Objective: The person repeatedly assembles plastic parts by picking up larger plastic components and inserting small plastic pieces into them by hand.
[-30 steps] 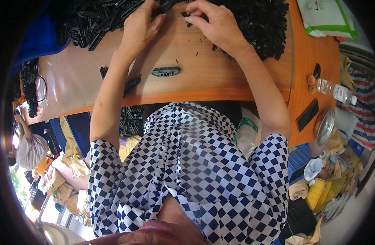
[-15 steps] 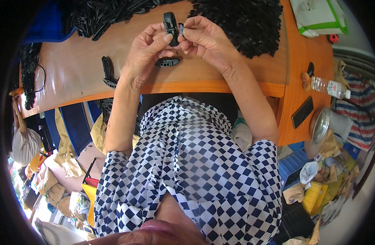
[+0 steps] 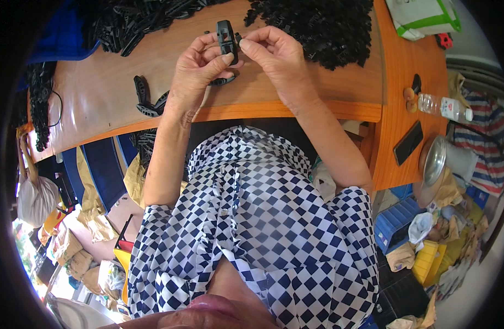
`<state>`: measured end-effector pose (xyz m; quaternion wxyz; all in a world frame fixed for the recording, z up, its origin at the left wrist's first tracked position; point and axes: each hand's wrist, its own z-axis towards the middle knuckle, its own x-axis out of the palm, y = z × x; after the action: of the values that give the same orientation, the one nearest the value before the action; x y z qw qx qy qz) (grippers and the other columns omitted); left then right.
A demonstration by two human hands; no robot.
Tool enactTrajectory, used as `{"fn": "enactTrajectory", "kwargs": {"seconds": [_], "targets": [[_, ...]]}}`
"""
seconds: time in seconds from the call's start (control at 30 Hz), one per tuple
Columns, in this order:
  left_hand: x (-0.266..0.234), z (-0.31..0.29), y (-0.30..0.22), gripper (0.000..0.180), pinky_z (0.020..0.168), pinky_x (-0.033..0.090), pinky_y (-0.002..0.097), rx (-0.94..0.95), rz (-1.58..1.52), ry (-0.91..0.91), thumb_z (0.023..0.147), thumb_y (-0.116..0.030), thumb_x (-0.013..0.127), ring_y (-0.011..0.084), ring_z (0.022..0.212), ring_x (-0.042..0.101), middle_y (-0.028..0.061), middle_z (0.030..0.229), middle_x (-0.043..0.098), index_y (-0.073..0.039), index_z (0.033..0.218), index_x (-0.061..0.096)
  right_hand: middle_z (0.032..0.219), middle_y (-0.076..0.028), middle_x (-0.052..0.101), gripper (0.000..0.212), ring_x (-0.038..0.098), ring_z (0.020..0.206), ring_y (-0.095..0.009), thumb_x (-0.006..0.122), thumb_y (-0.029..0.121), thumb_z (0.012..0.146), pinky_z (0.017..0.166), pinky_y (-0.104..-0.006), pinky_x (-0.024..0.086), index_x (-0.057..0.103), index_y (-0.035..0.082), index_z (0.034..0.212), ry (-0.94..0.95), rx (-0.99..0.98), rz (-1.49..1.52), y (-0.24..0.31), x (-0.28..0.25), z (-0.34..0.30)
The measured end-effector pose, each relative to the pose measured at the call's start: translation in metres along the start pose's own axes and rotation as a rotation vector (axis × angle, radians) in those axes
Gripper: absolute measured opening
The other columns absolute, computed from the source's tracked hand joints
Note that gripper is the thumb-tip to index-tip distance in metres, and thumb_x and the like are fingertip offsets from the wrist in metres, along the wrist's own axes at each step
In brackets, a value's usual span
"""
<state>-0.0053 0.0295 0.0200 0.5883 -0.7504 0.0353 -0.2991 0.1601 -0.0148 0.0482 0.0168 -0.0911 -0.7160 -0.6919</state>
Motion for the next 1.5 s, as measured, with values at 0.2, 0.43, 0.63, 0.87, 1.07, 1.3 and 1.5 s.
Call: {"fn": "enactTrajectory", "kwargs": {"seconds": [0.2, 0.43, 0.63, 0.87, 1.07, 1.3, 1.5], "targets": [[0.004, -0.003, 0.002, 0.046, 0.071, 0.054, 0.0218, 0.010, 0.080, -0.015, 0.087, -0.004, 0.068, 0.0151, 0.086, 0.068, 0.0097, 0.100, 0.068, 0.001, 0.129, 0.048, 0.087, -0.005, 0.064, 0.008, 0.063, 0.077, -0.012, 0.064, 0.004, 0.088, 0.072, -0.0237, 0.052, 0.061, -0.001, 0.094, 0.019, -0.158, -0.291, -0.001, -0.004, 0.002], [0.002, -0.007, -0.003, 0.052, 0.075, 0.052, 0.0232, -0.037, 0.367, 0.057, 0.087, -0.002, 0.066, 0.0125, 0.091, 0.065, 0.0088, 0.102, 0.067, 0.000, 0.134, 0.045, 0.089, -0.012, 0.054, 0.008, 0.060, 0.081, -0.029, 0.062, 0.001, 0.085, 0.068, -0.0341, 0.051, 0.060, -0.001, 0.093, 0.425, -0.702, -1.055, 0.021, -0.022, 0.017], [-0.002, -0.011, 0.004, 0.052, 0.091, 0.050, 0.0281, 0.012, 0.602, 0.108, 0.086, 0.000, 0.066, 0.0158, 0.103, 0.062, 0.0095, 0.110, 0.065, -0.002, 0.135, 0.046, 0.089, -0.012, 0.053, 0.006, 0.060, 0.079, -0.027, 0.060, 0.005, 0.087, 0.066, -0.0342, 0.049, 0.060, -0.001, 0.087, 0.583, -0.621, -1.187, 0.028, -0.020, 0.020], [-0.005, -0.013, 0.012, 0.049, 0.091, 0.049, 0.0283, 0.039, 0.633, 0.093, 0.087, -0.001, 0.065, 0.0171, 0.104, 0.062, 0.0109, 0.111, 0.065, 0.001, 0.133, 0.046, 0.087, -0.011, 0.052, 0.010, 0.059, 0.077, -0.026, 0.061, 0.009, 0.087, 0.066, -0.0324, 0.050, 0.062, 0.001, 0.092, 0.621, -0.586, -1.150, 0.022, -0.015, 0.027], [-0.002, -0.013, 0.007, 0.050, 0.079, 0.052, 0.0253, -0.033, 0.267, 0.002, 0.088, -0.001, 0.065, 0.0144, 0.091, 0.065, 0.0119, 0.105, 0.066, 0.002, 0.133, 0.045, 0.098, -0.009, 0.063, 0.031, 0.064, 0.082, -0.016, 0.066, 0.007, 0.087, 0.071, -0.0263, 0.052, 0.059, 0.002, 0.116, 0.177, -0.173, -0.622, -0.013, -0.006, 0.018], [0.002, -0.016, 0.014, 0.057, 0.072, 0.055, 0.0246, 0.024, 0.160, -0.036, 0.087, 0.002, 0.063, 0.0127, 0.084, 0.064, 0.0083, 0.095, 0.064, -0.005, 0.138, 0.039, 0.106, -0.013, 0.067, 0.036, 0.065, 0.090, -0.014, 0.060, 0.008, 0.092, 0.075, -0.0253, 0.055, 0.051, -0.006, 0.124, 0.159, 0.114, -0.014, -0.029, 0.010, 0.007], [0.001, -0.017, 0.012, 0.052, 0.073, 0.054, 0.0258, 0.019, 0.186, -0.021, 0.087, 0.003, 0.062, 0.0134, 0.085, 0.064, 0.0071, 0.099, 0.063, -0.011, 0.133, 0.043, 0.105, -0.014, 0.067, 0.038, 0.065, 0.091, -0.015, 0.061, 0.008, 0.091, 0.075, -0.0261, 0.055, 0.050, -0.008, 0.123, 0.097, 0.148, 0.001, -0.029, 0.013, 0.002]]}}
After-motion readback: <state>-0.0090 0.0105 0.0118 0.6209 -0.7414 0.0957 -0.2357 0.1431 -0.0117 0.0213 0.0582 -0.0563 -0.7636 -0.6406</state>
